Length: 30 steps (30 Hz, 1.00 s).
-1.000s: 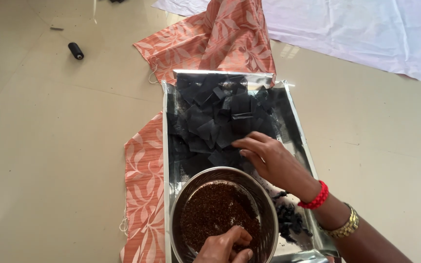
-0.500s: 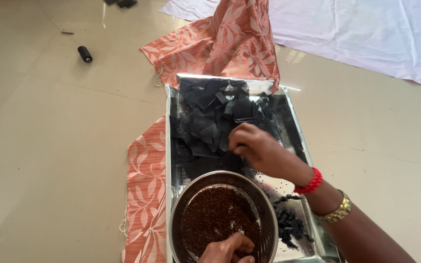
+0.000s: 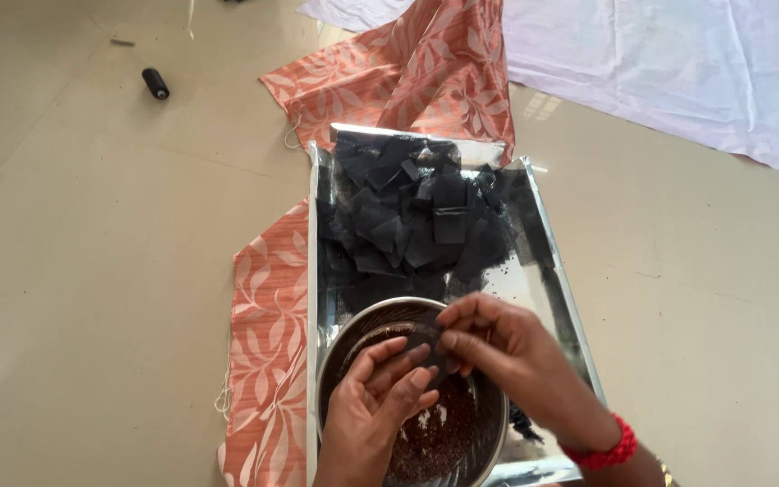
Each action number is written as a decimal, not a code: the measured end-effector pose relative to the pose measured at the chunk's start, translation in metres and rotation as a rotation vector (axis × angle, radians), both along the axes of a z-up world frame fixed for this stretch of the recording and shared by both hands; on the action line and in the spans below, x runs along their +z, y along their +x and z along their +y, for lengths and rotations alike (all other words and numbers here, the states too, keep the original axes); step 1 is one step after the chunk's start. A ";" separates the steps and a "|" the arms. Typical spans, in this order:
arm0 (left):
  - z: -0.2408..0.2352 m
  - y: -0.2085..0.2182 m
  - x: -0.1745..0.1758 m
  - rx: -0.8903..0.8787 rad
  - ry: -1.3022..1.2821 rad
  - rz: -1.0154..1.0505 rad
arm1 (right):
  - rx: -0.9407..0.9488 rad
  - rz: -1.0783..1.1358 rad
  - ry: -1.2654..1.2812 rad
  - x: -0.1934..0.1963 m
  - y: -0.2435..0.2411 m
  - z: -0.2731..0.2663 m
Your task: Manual filling of small black fabric squares with seeds or similar granular material.
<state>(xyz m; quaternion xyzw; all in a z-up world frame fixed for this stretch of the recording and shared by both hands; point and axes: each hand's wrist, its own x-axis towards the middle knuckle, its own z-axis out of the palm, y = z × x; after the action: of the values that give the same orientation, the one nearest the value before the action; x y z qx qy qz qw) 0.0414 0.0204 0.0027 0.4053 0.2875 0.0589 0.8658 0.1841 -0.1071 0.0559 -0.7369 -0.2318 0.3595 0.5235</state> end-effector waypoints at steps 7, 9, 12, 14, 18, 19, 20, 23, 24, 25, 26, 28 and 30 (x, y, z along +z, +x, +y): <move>-0.004 -0.006 -0.018 0.055 -0.109 0.014 | -0.043 0.104 0.002 -0.014 -0.022 -0.004; -0.004 -0.005 -0.017 0.080 -0.135 0.036 | -0.037 0.109 -0.031 -0.014 -0.023 -0.004; -0.002 -0.006 -0.021 0.142 -0.119 0.019 | -0.019 0.132 -0.025 -0.018 -0.028 -0.006; 0.002 -0.006 -0.013 0.124 -0.146 0.044 | -0.025 0.134 -0.033 -0.018 -0.032 -0.005; 0.001 -0.006 -0.011 0.112 -0.139 0.055 | -0.053 0.119 -0.054 -0.014 -0.035 -0.004; 0.000 -0.008 -0.008 0.112 -0.142 0.056 | -0.053 0.120 -0.057 -0.014 -0.035 -0.005; 0.000 -0.009 -0.004 0.102 -0.030 0.079 | -0.055 0.095 -0.083 -0.015 -0.036 -0.006; 0.002 -0.014 -0.002 0.113 0.131 0.114 | 0.055 -0.235 -0.128 -0.022 -0.037 -0.010; 0.003 -0.015 -0.002 0.130 0.183 0.123 | 0.163 -0.543 -0.140 -0.025 -0.036 -0.011; 0.003 -0.016 -0.008 0.131 0.181 0.124 | 0.165 -0.542 -0.141 -0.030 -0.040 -0.013; 0.003 -0.017 -0.013 0.138 0.160 0.076 | 0.337 -0.661 -0.240 -0.036 -0.043 -0.015; 0.005 -0.018 -0.017 0.147 0.138 0.031 | 0.515 -0.774 -0.340 -0.039 -0.053 -0.014; 0.006 -0.018 -0.013 0.136 -0.003 0.014 | 0.656 -0.701 -0.364 -0.033 -0.067 -0.009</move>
<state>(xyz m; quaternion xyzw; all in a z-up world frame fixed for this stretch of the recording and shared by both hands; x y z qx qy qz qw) 0.0232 0.0268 -0.0100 0.3837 0.3206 0.1142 0.8584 0.1171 -0.1166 0.0225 -0.7807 -0.5462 0.2707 0.1371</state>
